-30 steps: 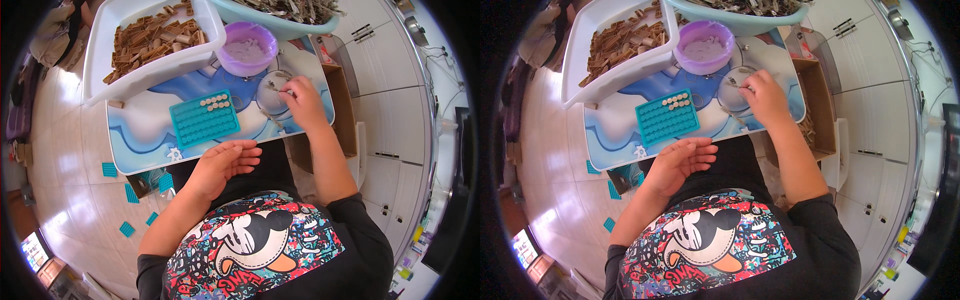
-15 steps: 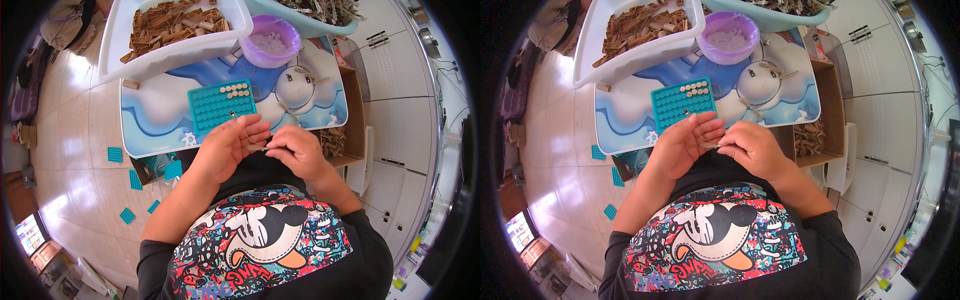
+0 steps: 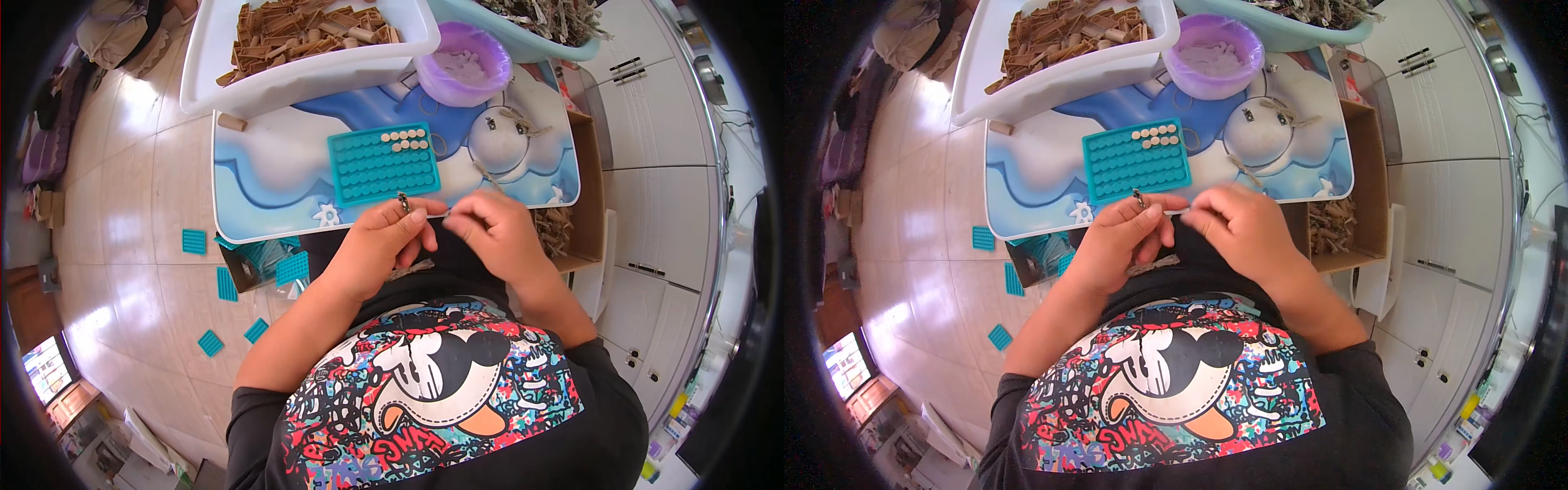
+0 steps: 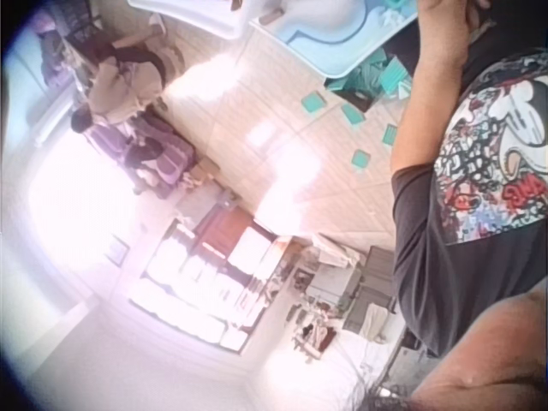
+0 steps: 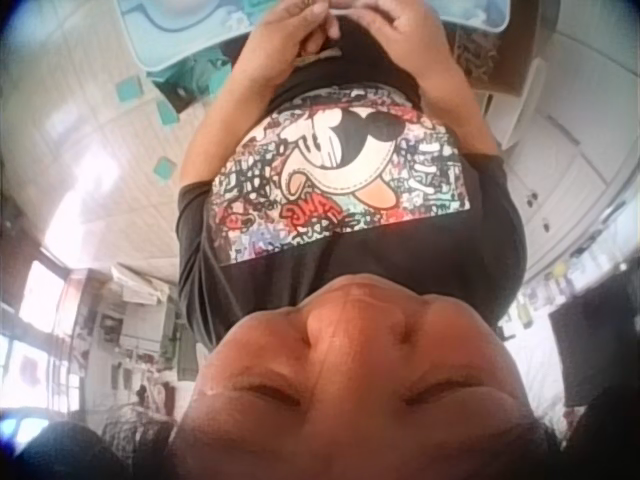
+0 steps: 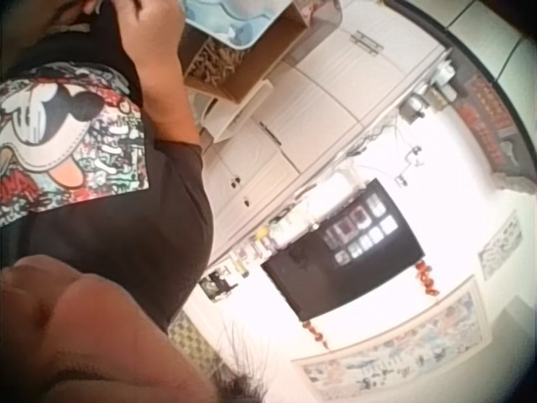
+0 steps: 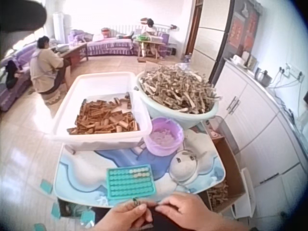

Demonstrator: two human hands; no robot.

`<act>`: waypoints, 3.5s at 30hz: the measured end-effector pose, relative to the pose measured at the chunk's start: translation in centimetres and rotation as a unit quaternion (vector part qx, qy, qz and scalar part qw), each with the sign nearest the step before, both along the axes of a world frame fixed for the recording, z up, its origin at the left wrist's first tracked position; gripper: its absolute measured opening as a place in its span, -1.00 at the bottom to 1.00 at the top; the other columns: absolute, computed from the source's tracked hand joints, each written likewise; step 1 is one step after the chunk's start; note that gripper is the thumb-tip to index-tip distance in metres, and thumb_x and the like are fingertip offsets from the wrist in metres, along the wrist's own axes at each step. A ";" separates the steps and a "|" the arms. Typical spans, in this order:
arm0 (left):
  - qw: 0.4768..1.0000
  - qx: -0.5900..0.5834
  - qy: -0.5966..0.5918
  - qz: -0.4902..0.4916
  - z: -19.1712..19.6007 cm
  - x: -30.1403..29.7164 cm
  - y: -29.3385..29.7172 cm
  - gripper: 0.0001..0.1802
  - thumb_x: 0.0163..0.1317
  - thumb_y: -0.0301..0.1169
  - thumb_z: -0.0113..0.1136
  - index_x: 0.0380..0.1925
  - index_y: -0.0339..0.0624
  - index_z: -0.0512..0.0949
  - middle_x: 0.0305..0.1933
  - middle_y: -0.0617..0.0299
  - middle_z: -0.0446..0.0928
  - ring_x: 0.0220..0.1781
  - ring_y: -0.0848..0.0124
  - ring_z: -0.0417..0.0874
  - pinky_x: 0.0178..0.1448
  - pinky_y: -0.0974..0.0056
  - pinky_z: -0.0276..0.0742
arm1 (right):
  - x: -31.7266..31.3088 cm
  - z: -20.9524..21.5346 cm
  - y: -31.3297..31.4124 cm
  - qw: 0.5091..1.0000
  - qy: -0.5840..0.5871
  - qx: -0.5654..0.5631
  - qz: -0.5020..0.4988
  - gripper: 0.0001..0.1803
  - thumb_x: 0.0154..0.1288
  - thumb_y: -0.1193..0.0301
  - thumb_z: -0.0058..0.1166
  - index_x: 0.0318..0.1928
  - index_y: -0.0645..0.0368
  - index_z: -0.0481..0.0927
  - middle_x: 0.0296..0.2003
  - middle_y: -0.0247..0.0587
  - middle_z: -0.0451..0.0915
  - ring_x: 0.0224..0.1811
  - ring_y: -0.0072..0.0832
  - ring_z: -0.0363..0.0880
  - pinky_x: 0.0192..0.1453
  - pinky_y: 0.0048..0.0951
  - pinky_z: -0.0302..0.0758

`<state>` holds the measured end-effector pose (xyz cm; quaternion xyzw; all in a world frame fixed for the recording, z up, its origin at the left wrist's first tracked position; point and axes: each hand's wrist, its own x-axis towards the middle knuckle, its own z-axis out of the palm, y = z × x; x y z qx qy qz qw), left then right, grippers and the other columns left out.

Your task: The person assembles small circular components into rectangular wooden holders by hand.

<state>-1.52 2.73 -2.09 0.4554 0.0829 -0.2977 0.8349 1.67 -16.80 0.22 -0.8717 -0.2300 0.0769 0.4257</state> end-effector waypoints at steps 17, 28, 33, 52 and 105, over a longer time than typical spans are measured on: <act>0.988 -0.072 0.043 -0.133 1.0 -0.9 2.0 -0.66 0.25 -0.25 -0.09 -0.38 -0.33 0.53 -0.63 0.19 0.47 -0.75 0.54 0.38 -0.64 0.51 0.27 | 2.5 1.2 2.9 0.976 -0.048 0.067 0.203 -0.82 0.01 0.52 0.23 -0.30 0.23 0.61 -0.37 -0.18 0.56 -0.36 -0.31 0.54 -0.31 -0.41 0.45; 0.991 -0.068 0.015 -0.116 1.1 -1.1 2.4 -0.82 0.22 -0.45 0.05 -0.25 -0.34 0.51 -0.52 0.20 0.51 -0.65 0.57 0.44 -0.56 0.55 0.33 | 2.1 1.0 3.1 0.971 -0.155 0.068 0.169 -0.86 -0.01 0.52 0.20 -0.37 0.21 0.56 -0.44 -0.18 0.53 -0.41 -0.22 0.51 -0.36 -0.31 0.45; 0.983 0.154 -0.103 0.016 1.1 -1.5 1.4 -0.76 0.23 -0.51 0.13 -0.09 -0.30 0.48 -0.45 0.27 0.52 -0.53 0.62 0.50 -0.45 0.53 0.45 | 1.9 0.3 3.7 0.968 -0.228 0.045 0.097 -0.87 -0.03 0.53 0.20 -0.41 0.19 0.53 -0.48 -0.20 0.49 -0.45 -0.24 0.49 -0.41 -0.30 0.42; 0.880 0.377 -0.261 0.125 1.7 -1.6 2.2 -0.74 0.15 -0.41 0.24 -0.16 -0.23 0.55 -0.44 0.14 0.59 -0.45 0.43 0.62 -0.34 0.37 0.50 | 2.4 0.2 5.7 0.958 -0.273 0.055 0.068 -0.87 0.01 0.56 0.19 -0.39 0.20 0.51 -0.45 -0.19 0.52 -0.42 -0.23 0.50 -0.37 -0.29 0.43; 0.933 0.237 -0.061 0.262 -1.0 2.0 7.8 -0.74 0.23 -0.49 0.10 -0.08 -0.35 0.52 -0.27 0.22 0.58 -0.29 0.51 0.58 -0.17 0.40 0.55 | 2.8 -3.1 9.7 0.914 0.276 0.296 0.032 -0.91 0.25 0.51 0.07 -0.32 0.29 0.52 -0.41 -0.23 0.56 -0.43 -0.54 0.51 -0.33 -0.54 0.43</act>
